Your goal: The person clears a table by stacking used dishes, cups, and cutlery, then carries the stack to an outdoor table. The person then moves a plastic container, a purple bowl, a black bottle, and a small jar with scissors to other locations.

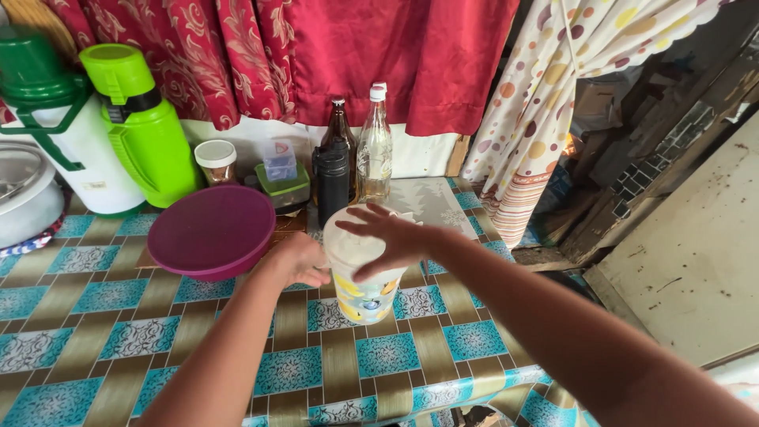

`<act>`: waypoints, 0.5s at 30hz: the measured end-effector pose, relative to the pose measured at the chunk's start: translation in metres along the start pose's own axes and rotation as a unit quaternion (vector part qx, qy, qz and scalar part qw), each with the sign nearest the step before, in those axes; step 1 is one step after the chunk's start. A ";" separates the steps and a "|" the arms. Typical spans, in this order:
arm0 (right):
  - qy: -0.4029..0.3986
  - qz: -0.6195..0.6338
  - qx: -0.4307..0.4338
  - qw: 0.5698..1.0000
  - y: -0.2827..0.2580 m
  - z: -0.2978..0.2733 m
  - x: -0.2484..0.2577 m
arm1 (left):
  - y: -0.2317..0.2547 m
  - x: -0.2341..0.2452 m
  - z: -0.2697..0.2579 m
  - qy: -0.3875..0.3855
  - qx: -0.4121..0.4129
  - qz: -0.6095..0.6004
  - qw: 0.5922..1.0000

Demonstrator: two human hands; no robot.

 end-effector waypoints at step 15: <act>0.286 0.262 -0.228 0.893 0.215 0.059 -0.015 | 0.015 -0.020 -0.001 0.176 -0.021 0.056 0.982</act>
Point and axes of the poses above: each hand's wrist, its own z-axis towards the middle knuckle, its own x-axis out of the back of the hand, y = z × x, the point moved 8 cm from there along z, towards the middle knuckle, and after that the axes turned 2 degrees about y, right-handed, at the moved point
